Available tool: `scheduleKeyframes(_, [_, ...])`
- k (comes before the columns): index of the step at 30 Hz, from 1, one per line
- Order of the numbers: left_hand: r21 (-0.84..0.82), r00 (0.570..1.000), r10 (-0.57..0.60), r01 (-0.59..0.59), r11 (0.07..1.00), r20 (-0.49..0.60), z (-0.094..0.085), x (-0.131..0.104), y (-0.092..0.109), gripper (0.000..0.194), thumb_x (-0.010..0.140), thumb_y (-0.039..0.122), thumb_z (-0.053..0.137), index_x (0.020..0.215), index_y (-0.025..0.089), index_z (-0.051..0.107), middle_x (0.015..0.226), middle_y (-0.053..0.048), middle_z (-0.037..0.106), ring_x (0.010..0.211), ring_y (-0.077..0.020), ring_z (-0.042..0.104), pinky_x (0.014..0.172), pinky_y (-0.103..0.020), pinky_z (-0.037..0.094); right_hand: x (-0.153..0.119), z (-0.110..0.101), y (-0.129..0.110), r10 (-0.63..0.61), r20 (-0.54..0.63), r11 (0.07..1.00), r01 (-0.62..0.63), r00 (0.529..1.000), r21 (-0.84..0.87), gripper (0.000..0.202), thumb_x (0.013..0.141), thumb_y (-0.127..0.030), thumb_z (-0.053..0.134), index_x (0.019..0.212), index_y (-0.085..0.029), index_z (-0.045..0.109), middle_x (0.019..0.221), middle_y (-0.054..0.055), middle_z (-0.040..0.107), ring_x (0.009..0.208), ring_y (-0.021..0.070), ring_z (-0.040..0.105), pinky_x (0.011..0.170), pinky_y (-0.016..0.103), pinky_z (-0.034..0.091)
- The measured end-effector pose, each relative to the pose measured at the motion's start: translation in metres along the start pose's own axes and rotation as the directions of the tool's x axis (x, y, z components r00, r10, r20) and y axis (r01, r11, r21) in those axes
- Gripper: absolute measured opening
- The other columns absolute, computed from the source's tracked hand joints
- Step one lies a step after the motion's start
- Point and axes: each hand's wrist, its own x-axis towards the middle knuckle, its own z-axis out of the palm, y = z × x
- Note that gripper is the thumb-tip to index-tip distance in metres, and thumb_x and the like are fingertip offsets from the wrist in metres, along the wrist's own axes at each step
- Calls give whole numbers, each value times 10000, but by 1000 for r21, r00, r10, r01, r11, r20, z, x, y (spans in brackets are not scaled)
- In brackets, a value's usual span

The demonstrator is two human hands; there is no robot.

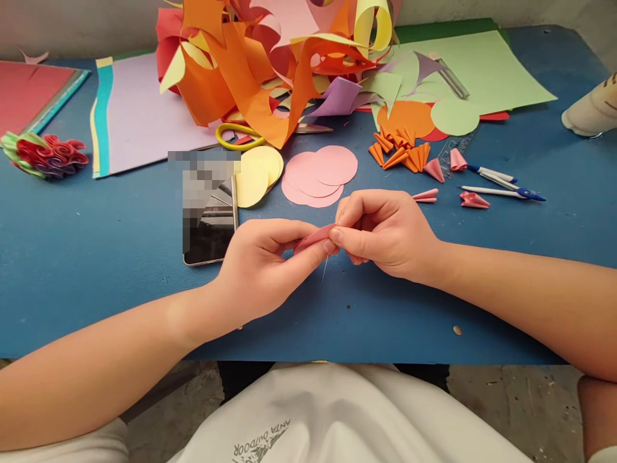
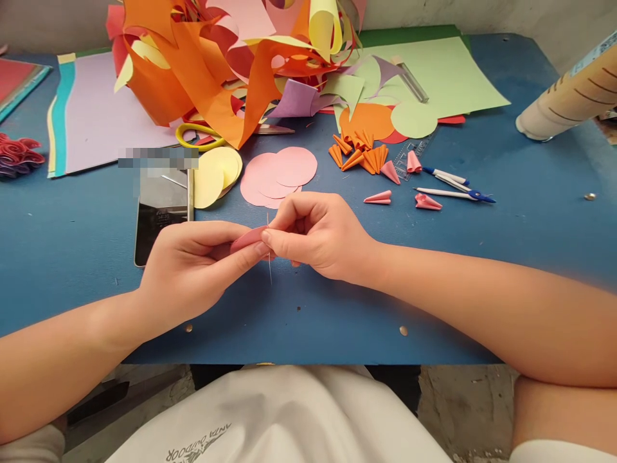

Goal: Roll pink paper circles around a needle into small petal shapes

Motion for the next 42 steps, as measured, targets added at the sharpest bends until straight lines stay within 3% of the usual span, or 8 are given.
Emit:
scheduleKeyframes(9, [94,999,13,-9,996,-46,2,3,-3,203,851,323,776,700,187,781,598,11,622,556,-108,477,509,-231,413,-2,3,2,-32,-56,996,27,998,-84,372,691,-320,975,648,-161,641,614,-22,630,506,76,516,440,203,430])
scheduleKeyframes(15, [-46,996,-82,80,996,-31,0,6,-3,177,833,365,813,760,205,829,637,-7,681,598,-142,567,542,-257,466,0,0,7,-114,-21,990,112,993,-91,105,840,-210,856,867,-166,765,795,15,729,611,95,614,545,224,515])
scheduleKeyframes(18, [-95,995,-101,98,991,-27,-2,7,-2,177,817,363,835,737,206,820,660,-12,708,615,-151,592,551,-262,477,0,-2,8,-202,22,960,203,979,-192,56,908,-216,792,953,-184,805,864,31,715,677,112,624,590,249,527])
scheduleKeyframes(21, [-78,995,-96,94,993,-31,-2,7,-2,188,814,364,837,724,200,813,664,-13,716,609,-148,588,549,-260,477,-2,-3,6,-262,71,904,270,963,-332,79,946,-238,757,925,-196,820,780,25,657,695,128,599,613,265,503])
scheduleKeyframes(24, [-35,997,-72,71,997,-24,0,7,-2,182,829,360,819,759,193,827,683,-15,733,614,-145,594,558,-254,491,-4,-1,3,-226,28,907,221,974,-359,107,948,-247,744,892,-182,808,762,23,657,644,119,580,562,254,480])
scheduleKeyframes(29, [-4,998,-44,44,999,-34,2,6,-3,195,884,356,766,808,193,839,723,-17,768,637,-148,639,588,-251,521,-4,4,1,-101,-85,974,82,991,-211,170,865,-307,838,836,-154,770,759,19,706,543,93,570,488,235,481])
scheduleKeyframes(35, [-107,996,-91,92,990,15,-1,6,1,159,891,319,759,818,197,830,785,-28,813,755,-196,742,700,-284,597,-1,3,-1,-90,-34,987,85,995,-133,248,799,-365,915,838,-150,796,729,17,716,539,92,587,485,225,495])
scheduleKeyframes(42, [-21,996,-84,84,996,-1,-2,7,2,196,873,333,756,748,188,798,679,-19,740,628,-161,649,564,-265,508,-1,2,-2,-97,-30,982,91,995,-165,215,792,-328,917,817,-158,788,726,14,720,538,94,586,490,226,501])
